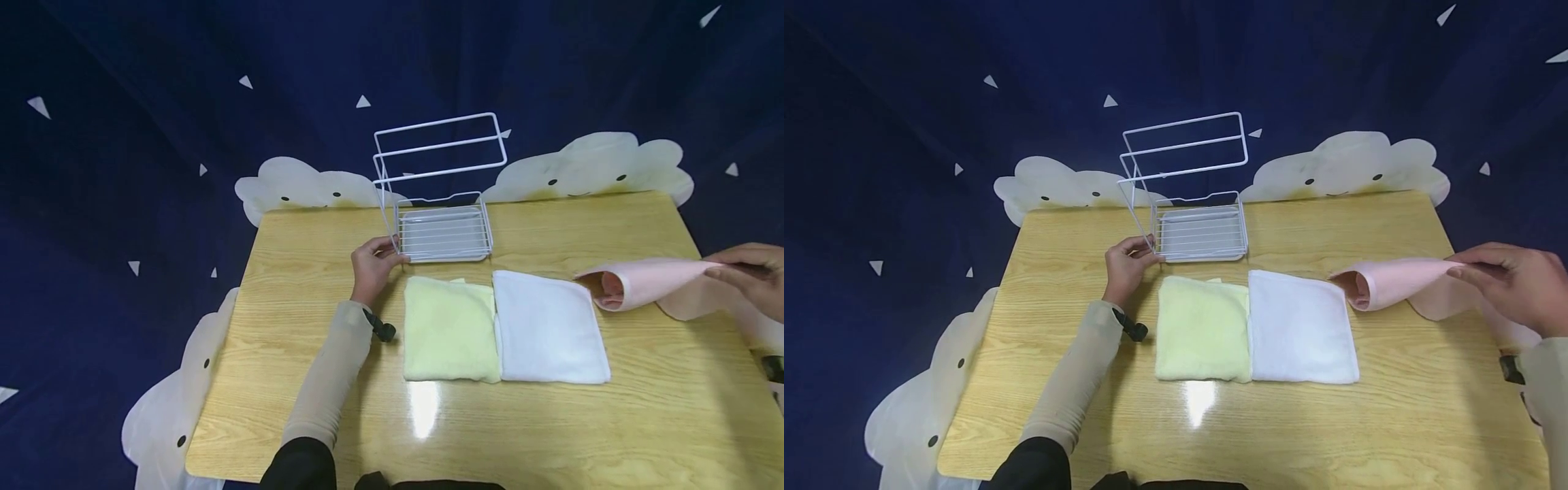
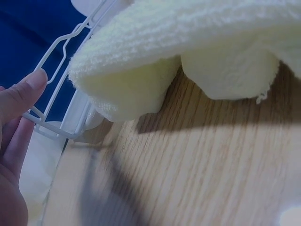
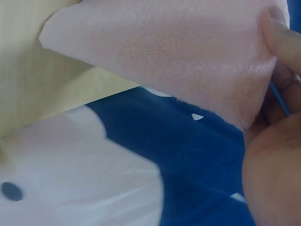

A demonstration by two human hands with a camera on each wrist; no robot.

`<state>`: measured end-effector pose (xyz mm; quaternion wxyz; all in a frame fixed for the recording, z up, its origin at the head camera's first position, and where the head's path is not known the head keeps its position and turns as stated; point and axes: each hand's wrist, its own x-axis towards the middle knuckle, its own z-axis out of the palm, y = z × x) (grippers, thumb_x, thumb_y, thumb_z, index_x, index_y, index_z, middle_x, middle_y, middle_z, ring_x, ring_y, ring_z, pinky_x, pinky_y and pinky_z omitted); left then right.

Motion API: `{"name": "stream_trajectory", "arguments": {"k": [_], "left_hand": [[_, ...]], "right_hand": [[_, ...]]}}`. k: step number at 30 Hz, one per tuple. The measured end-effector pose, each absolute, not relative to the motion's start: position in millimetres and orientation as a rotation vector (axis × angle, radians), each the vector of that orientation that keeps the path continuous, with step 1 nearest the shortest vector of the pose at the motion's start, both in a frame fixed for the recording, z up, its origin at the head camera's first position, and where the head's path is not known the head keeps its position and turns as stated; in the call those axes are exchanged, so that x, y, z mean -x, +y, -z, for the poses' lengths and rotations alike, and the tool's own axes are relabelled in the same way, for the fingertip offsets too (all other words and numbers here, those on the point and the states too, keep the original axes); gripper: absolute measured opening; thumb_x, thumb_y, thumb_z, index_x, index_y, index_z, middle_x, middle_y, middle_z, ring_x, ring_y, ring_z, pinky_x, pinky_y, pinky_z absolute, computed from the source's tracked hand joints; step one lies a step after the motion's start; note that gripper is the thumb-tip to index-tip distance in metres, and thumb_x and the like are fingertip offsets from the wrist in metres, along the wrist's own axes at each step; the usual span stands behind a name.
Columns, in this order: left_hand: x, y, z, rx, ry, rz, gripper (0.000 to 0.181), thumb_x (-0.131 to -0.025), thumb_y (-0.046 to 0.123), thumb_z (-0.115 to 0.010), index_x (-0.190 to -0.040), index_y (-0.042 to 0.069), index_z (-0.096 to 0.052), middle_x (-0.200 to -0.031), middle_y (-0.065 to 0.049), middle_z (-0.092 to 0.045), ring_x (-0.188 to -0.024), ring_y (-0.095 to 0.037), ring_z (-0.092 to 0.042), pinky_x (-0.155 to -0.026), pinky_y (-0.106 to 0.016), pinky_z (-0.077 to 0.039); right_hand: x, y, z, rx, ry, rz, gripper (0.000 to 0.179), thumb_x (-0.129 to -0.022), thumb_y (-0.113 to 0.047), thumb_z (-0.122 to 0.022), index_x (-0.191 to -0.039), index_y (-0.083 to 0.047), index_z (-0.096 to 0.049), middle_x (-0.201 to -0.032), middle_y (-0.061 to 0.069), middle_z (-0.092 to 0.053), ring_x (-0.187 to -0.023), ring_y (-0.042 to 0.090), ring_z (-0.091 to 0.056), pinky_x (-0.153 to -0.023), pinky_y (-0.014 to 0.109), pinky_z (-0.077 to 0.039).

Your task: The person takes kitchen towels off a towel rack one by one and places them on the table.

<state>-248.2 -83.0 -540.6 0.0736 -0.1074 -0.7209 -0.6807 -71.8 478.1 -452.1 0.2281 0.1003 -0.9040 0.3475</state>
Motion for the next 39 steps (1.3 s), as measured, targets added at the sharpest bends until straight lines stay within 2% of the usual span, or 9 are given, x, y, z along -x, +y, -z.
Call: {"name": "stream_trajectory", "arguments": {"k": [3, 7, 11, 14, 17, 21, 24, 31, 39], "left_hand": [[249.0, -83.0, 540.6, 0.314, -2.166, 2.039, 0.041, -0.067, -0.017, -0.085, -0.104, -0.018, -0.068, -0.107, -0.034, -0.067, -0.096, -0.052, -0.066, -0.082, -0.030, -0.064], [250.6, -84.8, 542.2, 0.352, -2.146, 2.034, 0.042, -0.067, -0.012, -0.088, -0.104, -0.017, -0.068, -0.106, -0.034, -0.067, -0.094, -0.049, -0.068, -0.081, -0.028, -0.064], [251.9, -85.9, 542.9, 0.361, -2.138, 2.038, 0.042, -0.067, -0.011, -0.088, -0.103, -0.018, -0.068, -0.105, -0.034, -0.067, -0.093, -0.050, -0.068, -0.080, -0.029, -0.064], [251.7, -86.2, 541.7, 0.344, -2.140, 2.047, 0.042, -0.067, -0.010, -0.089, -0.103, -0.017, -0.068, -0.105, -0.034, -0.068, -0.094, -0.049, -0.068, -0.081, -0.030, -0.064], [251.0, -86.4, 540.6, 0.339, -2.134, 2.059, 0.043, -0.067, -0.011, -0.088, -0.103, -0.018, -0.068, -0.106, -0.034, -0.067, -0.095, -0.050, -0.067, -0.081, -0.030, -0.064], [250.3, -84.8, 540.5, 0.312, -2.140, 2.074, 0.043, -0.066, -0.012, -0.088, -0.104, -0.018, -0.068, -0.107, -0.035, -0.067, -0.096, -0.051, -0.067, -0.081, -0.030, -0.064], [250.2, -83.5, 540.6, 0.298, -2.153, 2.066, 0.043, -0.065, -0.013, -0.088, -0.103, -0.018, -0.068, -0.107, -0.034, -0.067, -0.096, -0.051, -0.066, -0.081, -0.030, -0.064], [250.3, -83.5, 540.9, 0.319, -2.127, 2.061, 0.043, -0.065, -0.012, -0.088, -0.103, -0.017, -0.069, -0.106, -0.034, -0.068, -0.095, -0.053, -0.066, -0.080, -0.029, -0.064], [247.5, -84.3, 543.2, 0.356, -2.142, 2.038, 0.042, -0.067, -0.010, -0.088, -0.104, -0.016, -0.069, -0.107, -0.035, -0.067, -0.095, -0.049, -0.068, -0.082, -0.029, -0.064]], "right_hand": [[58.8, 481.2, 461.7, -0.242, -2.475, -0.979, 0.005, -0.086, 0.025, -0.062, -0.088, 0.022, -0.066, -0.093, -0.033, -0.058, -0.078, -0.018, -0.055, -0.066, -0.003, -0.049], [39.8, 484.5, 475.4, -0.222, -2.447, -1.031, 0.004, -0.088, 0.021, -0.063, -0.090, 0.024, -0.065, -0.096, -0.031, -0.061, -0.082, -0.016, -0.057, -0.071, -0.003, -0.049], [20.7, 480.7, 486.6, -0.240, -2.431, -1.081, 0.025, -0.093, 0.000, -0.065, -0.087, 0.024, -0.065, -0.096, -0.028, -0.063, -0.083, -0.013, -0.059, -0.070, -0.002, -0.050], [7.6, 474.9, 494.3, -0.249, -2.452, -1.090, 0.041, -0.091, -0.018, -0.063, -0.086, 0.022, -0.066, -0.096, -0.027, -0.062, -0.082, -0.013, -0.058, -0.069, -0.001, -0.051], [-3.8, 470.4, 504.3, -0.253, -2.501, -1.036, 0.029, -0.092, -0.012, -0.065, -0.084, 0.016, -0.069, -0.095, -0.027, -0.061, -0.082, -0.016, -0.057, -0.067, -0.001, -0.051], [-17.0, 466.2, 517.3, -0.225, -2.561, -0.965, 0.004, -0.086, 0.009, -0.071, -0.082, 0.008, -0.072, -0.093, -0.028, -0.059, -0.081, -0.019, -0.054, -0.061, -0.002, -0.049], [-23.5, 464.5, 524.4, -0.196, -2.607, -0.906, 0.006, -0.079, 0.007, -0.078, -0.080, 0.006, -0.073, -0.090, -0.027, -0.060, -0.080, -0.021, -0.052, -0.057, -0.001, -0.047], [-36.5, 461.8, 534.4, -0.059, -2.868, -0.584, 0.021, -0.065, -0.003, -0.089, -0.082, -0.005, -0.077, -0.083, 0.011, -0.071, -0.068, -0.017, -0.049, -0.048, 0.002, -0.043], [-41.0, 459.9, 545.4, -0.063, -2.911, -0.505, 0.026, -0.058, 0.002, -0.090, -0.079, -0.008, -0.077, -0.084, 0.013, -0.072, -0.069, -0.012, -0.050, -0.047, 0.004, -0.042]]}}
